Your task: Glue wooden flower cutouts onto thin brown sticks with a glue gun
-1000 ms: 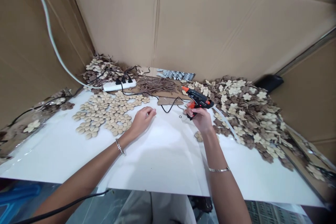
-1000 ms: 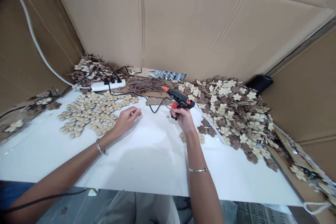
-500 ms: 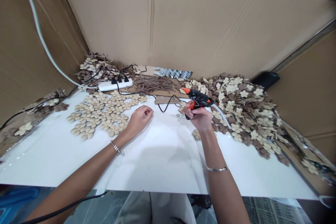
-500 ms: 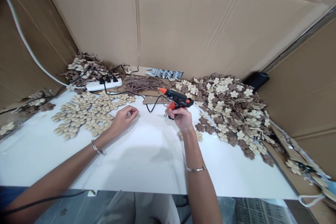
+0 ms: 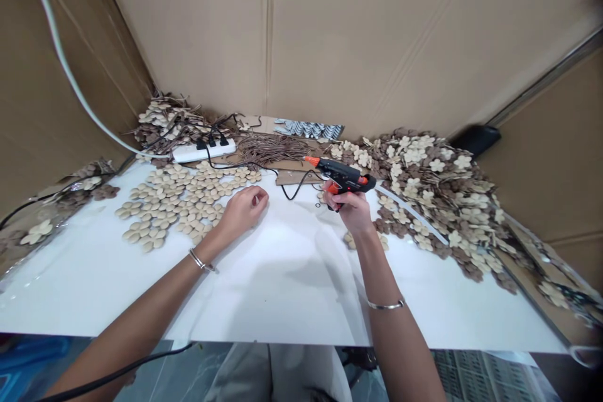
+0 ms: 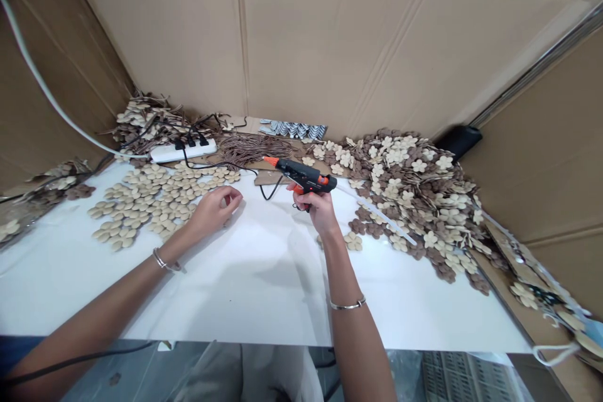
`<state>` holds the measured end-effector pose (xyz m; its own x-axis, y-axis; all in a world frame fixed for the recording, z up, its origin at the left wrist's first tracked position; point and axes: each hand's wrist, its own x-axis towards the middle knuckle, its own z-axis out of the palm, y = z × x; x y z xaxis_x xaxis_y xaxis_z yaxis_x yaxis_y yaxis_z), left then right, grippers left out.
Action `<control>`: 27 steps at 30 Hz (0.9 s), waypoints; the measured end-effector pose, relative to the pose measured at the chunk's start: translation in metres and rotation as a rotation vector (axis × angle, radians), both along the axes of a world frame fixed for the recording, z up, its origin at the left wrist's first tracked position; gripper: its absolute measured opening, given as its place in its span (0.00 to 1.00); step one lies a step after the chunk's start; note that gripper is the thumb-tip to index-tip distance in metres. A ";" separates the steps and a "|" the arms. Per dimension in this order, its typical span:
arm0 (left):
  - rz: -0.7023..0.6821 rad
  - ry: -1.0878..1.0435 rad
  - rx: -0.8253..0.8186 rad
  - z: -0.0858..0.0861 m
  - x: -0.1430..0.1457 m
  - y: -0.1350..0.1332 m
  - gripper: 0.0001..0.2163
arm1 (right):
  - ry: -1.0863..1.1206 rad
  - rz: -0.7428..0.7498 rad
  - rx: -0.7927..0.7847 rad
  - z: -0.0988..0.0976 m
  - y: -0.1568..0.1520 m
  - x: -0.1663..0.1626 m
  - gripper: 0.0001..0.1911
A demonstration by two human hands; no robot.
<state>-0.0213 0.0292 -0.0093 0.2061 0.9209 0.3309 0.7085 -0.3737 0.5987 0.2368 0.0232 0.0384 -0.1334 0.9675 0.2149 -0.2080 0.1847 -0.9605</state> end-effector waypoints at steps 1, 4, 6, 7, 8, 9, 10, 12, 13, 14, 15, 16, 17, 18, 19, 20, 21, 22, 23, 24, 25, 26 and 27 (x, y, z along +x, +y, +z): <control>-0.011 0.027 -0.024 0.002 -0.004 0.001 0.11 | -0.013 -0.007 0.000 0.000 0.000 -0.001 0.11; -0.098 0.083 -0.146 0.011 -0.018 0.004 0.11 | -0.039 -0.014 -0.001 -0.002 0.000 -0.003 0.10; -0.185 0.087 -0.235 0.017 -0.027 0.006 0.11 | -0.049 -0.012 0.003 -0.004 0.001 -0.003 0.10; -0.224 0.090 -0.274 0.020 -0.031 0.007 0.11 | -0.052 -0.014 0.007 -0.005 0.002 -0.003 0.09; -0.252 0.093 -0.306 0.022 -0.034 0.007 0.12 | -0.058 -0.018 0.008 -0.007 0.003 -0.002 0.09; -0.270 0.095 -0.328 0.025 -0.038 0.008 0.12 | -0.068 -0.026 0.006 -0.008 0.004 -0.002 0.09; -0.281 0.096 -0.339 0.027 -0.041 0.009 0.12 | -0.082 -0.035 0.000 -0.009 0.005 -0.002 0.09; -0.289 0.094 -0.333 0.029 -0.048 0.011 0.12 | -0.117 -0.046 -0.020 -0.011 0.006 -0.001 0.08; -0.293 0.093 -0.323 0.029 -0.051 0.012 0.12 | -0.135 -0.045 -0.032 -0.012 0.006 -0.001 0.08; -0.299 0.097 -0.315 0.028 -0.053 0.013 0.12 | -0.151 -0.039 -0.043 -0.012 0.007 -0.001 0.08; -0.306 0.108 -0.315 0.028 -0.056 0.014 0.13 | -0.164 -0.031 -0.052 -0.012 0.007 -0.002 0.08; -0.312 0.118 -0.318 0.027 -0.057 0.015 0.13 | -0.179 -0.024 -0.060 -0.012 0.007 -0.002 0.08; -0.319 0.125 -0.322 0.025 -0.058 0.015 0.13 | -0.195 -0.017 -0.067 -0.013 0.007 -0.002 0.07; -0.327 0.129 -0.328 0.025 -0.058 0.015 0.13 | -0.210 -0.011 -0.075 -0.013 0.008 -0.003 0.08; -0.332 0.133 -0.334 0.024 -0.058 0.015 0.14 | -0.223 -0.010 -0.082 -0.014 0.009 -0.003 0.08; -0.336 0.139 -0.343 0.024 -0.057 0.015 0.14 | -0.236 -0.011 -0.093 -0.015 0.010 -0.003 0.08; -0.337 0.148 -0.355 0.025 -0.055 0.014 0.14 | -0.249 -0.012 -0.106 -0.017 0.010 -0.003 0.08; -0.338 0.161 -0.371 0.026 -0.054 0.014 0.15 | -0.262 -0.011 -0.117 -0.018 0.011 -0.003 0.09; -0.340 0.177 -0.389 0.027 -0.052 0.013 0.15 | -0.271 -0.008 -0.127 -0.020 0.013 -0.003 0.09; -0.342 0.190 -0.405 0.029 -0.051 0.012 0.15 | -0.279 -0.003 -0.133 -0.022 0.013 -0.003 0.10; -0.345 0.201 -0.417 0.030 -0.050 0.012 0.15 | -0.285 0.008 -0.136 -0.023 0.014 -0.004 0.10; -0.348 0.207 -0.424 0.030 -0.049 0.012 0.15 | -0.288 0.020 -0.140 -0.024 0.015 -0.004 0.11; -0.349 0.207 -0.425 0.030 -0.048 0.012 0.14 | -0.290 0.032 -0.147 -0.025 0.015 -0.004 0.11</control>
<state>-0.0693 0.0416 0.0207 0.5417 0.8301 -0.1324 0.7052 -0.3631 0.6089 0.2324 0.0379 0.0133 -0.1991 0.9797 0.0217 0.0748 0.0373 -0.9965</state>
